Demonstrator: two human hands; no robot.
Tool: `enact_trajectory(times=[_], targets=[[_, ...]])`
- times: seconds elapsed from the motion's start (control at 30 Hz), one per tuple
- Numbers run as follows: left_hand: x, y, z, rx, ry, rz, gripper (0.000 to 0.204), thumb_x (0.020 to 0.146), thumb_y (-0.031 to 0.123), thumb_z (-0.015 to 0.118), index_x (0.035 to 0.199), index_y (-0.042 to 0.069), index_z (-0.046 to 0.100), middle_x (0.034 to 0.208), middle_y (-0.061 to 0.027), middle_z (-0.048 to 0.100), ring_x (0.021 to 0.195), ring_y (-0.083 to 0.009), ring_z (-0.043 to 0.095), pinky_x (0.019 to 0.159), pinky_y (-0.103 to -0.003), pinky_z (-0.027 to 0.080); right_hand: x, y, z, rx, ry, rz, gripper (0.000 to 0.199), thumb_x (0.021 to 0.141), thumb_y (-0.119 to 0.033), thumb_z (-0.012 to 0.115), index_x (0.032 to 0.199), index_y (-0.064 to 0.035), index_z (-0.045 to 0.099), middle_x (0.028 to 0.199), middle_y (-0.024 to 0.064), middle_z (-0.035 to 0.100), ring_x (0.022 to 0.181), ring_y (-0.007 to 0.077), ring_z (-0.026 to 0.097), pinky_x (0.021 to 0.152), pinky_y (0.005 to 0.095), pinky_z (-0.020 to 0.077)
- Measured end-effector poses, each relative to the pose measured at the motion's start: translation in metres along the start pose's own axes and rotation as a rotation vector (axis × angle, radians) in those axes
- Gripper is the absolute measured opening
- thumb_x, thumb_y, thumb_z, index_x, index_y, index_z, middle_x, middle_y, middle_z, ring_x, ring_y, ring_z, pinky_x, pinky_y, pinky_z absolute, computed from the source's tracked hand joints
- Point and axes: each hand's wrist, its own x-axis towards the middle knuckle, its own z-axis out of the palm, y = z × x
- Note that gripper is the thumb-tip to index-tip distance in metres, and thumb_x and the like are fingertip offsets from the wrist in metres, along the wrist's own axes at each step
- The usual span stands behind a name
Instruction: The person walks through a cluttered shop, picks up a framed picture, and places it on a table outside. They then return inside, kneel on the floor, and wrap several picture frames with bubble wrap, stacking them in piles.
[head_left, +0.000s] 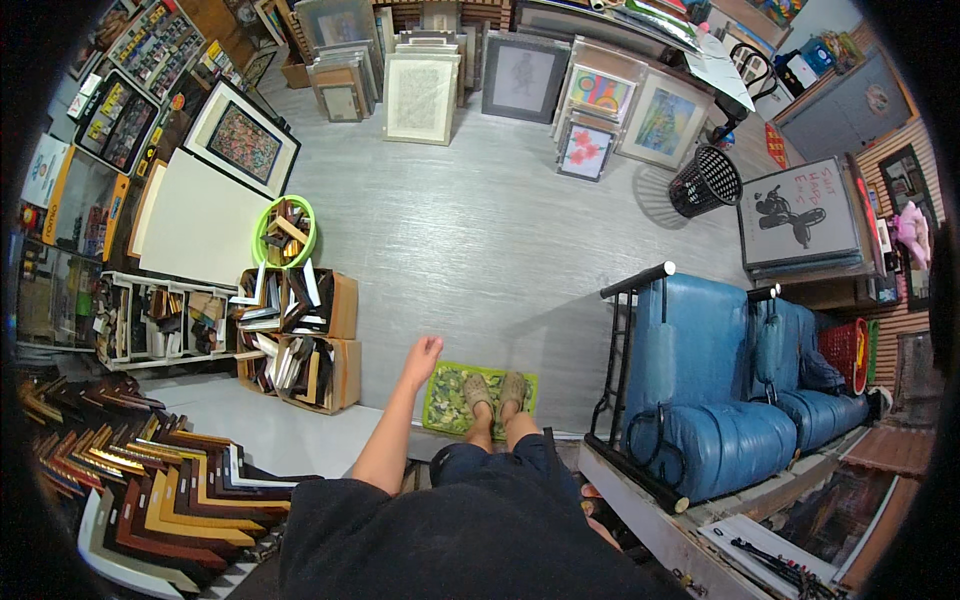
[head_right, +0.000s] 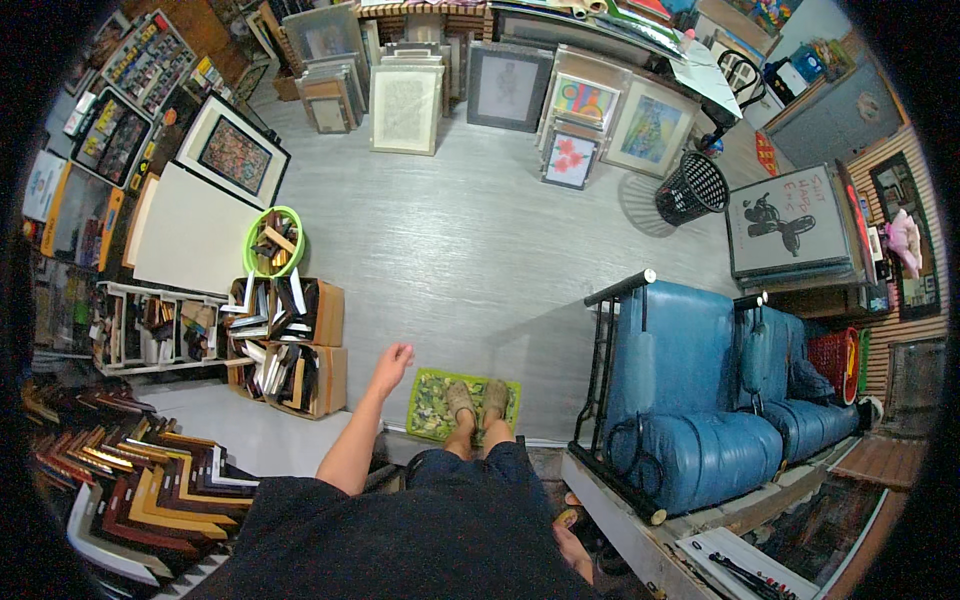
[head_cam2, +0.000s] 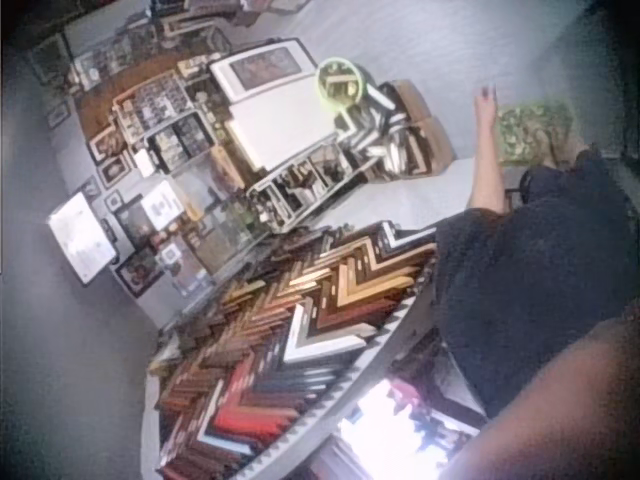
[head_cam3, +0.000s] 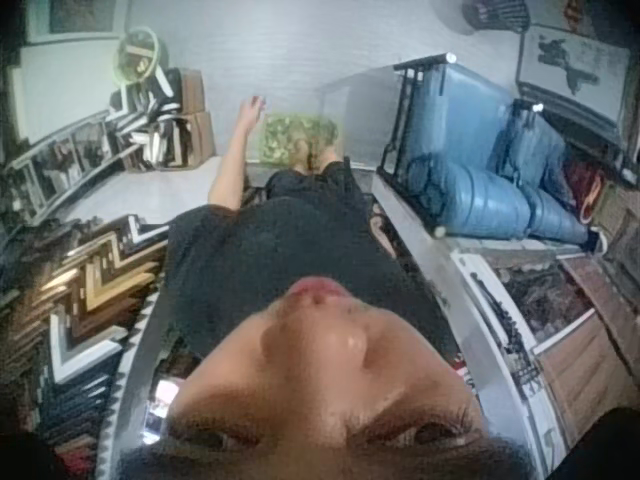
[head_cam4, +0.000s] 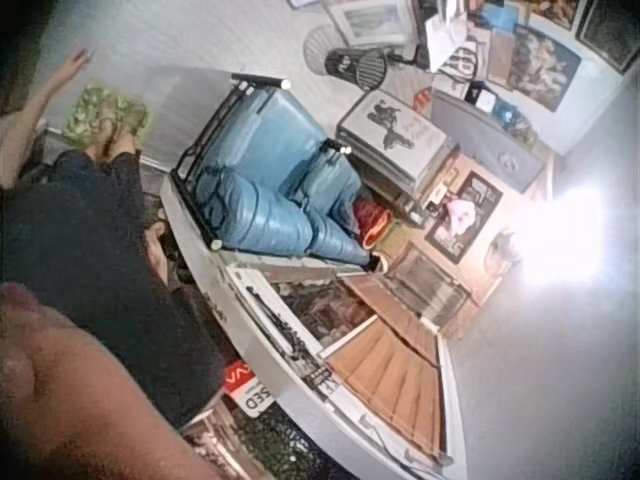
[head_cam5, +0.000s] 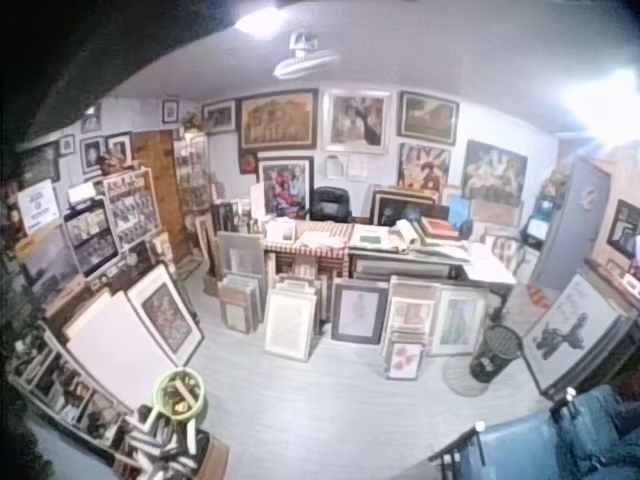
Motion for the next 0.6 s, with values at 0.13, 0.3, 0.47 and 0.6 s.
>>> enact_trajectory(times=[0.13, 0.3, 0.47, 0.6], targets=[[-0.048, -0.1, -0.025, 0.197, -0.043, -0.327, 0.048, 0.087, 0.041, 0.057, 0.099, -0.006, 0.061, 0.096, -0.0202, 0.066, 0.09, -0.0294, 0.063, 0.078, -0.04, 0.047, 0.097, -0.095, 0.03, -0.615, -0.091, -0.664, 0.035, 0.096, -0.034, 0.046, 0.11, -0.004, 0.057, 0.077, 0.0019, 0.059, 0.075, 0.0178, 0.057, 0.063, 0.0346, 0.0447], [-0.148, -0.135, -0.07, 0.439, -0.313, -0.686, 0.053, 0.082, 0.05, 0.058, 0.097, 0.001, 0.068, 0.089, -0.0157, 0.067, 0.079, -0.0285, 0.063, 0.07, -0.04, 0.049, 0.082, -0.278, 0.044, 0.164, 0.145, -0.463, 0.04, 0.095, -0.035, 0.05, 0.116, -0.0023, 0.055, 0.092, 0.0091, 0.063, 0.071, 0.0132, 0.06, 0.061, 0.0275, 0.0471], [-0.109, -0.122, -0.099, 0.563, -0.45, -0.747, 0.059, 0.082, 0.051, 0.059, 0.11, -0.002, 0.062, 0.1, -0.015, 0.066, 0.088, -0.0287, 0.062, 0.074, -0.04, 0.049, 0.117, -0.326, 0.049, 0.09, 0.198, -0.381, 0.033, 0.095, -0.033, 0.05, 0.107, -0.003, 0.056, 0.083, 0.0066, 0.062, 0.064, 0.013, 0.059, 0.056, 0.0257, 0.0442], [0.0, -0.043, -0.085, 0.193, -0.092, -0.725, 0.057, 0.087, 0.047, 0.056, 0.108, -0.007, 0.058, 0.094, -0.0148, 0.065, 0.088, -0.0248, 0.062, 0.076, -0.036, 0.048, 0.145, -0.349, 0.07, -0.054, 0.11, -0.153, 0.025, 0.095, -0.027, 0.047, 0.091, -0.004, 0.057, 0.072, 0.0049, 0.059, 0.057, 0.0152, 0.056, 0.05, 0.0282, 0.0423]])
